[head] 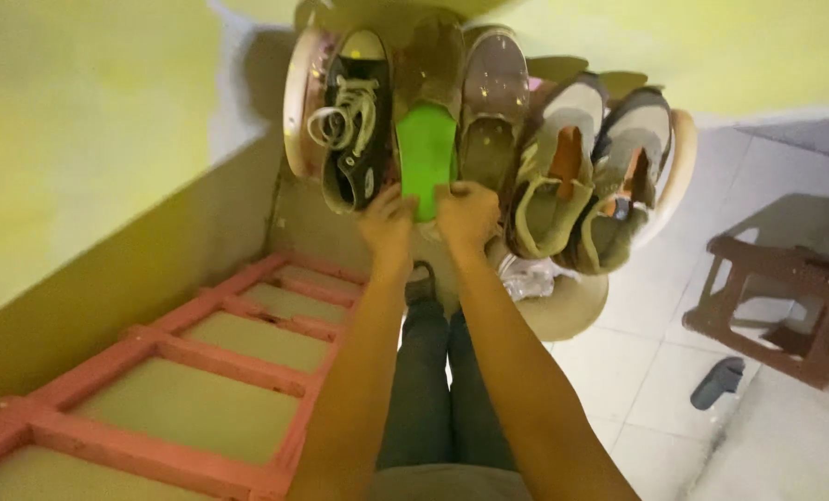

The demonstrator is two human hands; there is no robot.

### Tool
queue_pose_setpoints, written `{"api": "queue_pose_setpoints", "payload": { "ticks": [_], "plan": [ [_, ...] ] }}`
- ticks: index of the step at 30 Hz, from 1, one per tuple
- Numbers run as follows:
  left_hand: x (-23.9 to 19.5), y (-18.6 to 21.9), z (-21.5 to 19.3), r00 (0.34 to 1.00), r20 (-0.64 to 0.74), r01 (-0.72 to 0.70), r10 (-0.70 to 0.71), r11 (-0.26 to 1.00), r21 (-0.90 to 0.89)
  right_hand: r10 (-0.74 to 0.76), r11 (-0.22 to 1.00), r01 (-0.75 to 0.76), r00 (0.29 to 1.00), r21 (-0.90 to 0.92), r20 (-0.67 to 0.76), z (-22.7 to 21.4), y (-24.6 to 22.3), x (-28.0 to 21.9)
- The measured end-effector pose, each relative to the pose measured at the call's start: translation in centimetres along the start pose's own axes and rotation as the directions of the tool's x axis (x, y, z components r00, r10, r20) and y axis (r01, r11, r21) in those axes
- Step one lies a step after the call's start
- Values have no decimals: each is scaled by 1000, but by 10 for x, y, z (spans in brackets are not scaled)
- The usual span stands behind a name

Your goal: The person picks up a sneaker from the floor, inserts a green insole into it, and then places the shoe onto a shoe rack alongside other footwear.

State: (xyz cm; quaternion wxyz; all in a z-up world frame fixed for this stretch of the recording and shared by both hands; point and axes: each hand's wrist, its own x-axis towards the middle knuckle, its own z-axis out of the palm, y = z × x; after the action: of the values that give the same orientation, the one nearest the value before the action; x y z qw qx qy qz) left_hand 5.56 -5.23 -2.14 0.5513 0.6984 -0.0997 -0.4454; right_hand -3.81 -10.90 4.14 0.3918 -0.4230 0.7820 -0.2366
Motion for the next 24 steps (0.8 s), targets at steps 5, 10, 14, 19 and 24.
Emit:
{"api": "queue_pose_setpoints", "payload": {
  "ticks": [5,10,14,19,24],
  "plan": [
    [1,-6,2,998,-13,-66,68,986,151,-60,994,57,997,95,40,-1,-3,3],
    [-25,3,3,873,23,-442,487,771,459,-276,961,275,960,28,43,-12,17,-7],
    [-64,22,4,808,106,-530,579,638,559,-338,938,332,940,101,47,-27,37,-20],
    [-122,38,-3,738,205,-627,643,541,560,-592,805,592,806,39,-4,-68,50,-47],
    [-181,40,-7,694,287,-691,660,499,523,-725,687,726,687,-18,50,-131,50,-94]
  ]
}}
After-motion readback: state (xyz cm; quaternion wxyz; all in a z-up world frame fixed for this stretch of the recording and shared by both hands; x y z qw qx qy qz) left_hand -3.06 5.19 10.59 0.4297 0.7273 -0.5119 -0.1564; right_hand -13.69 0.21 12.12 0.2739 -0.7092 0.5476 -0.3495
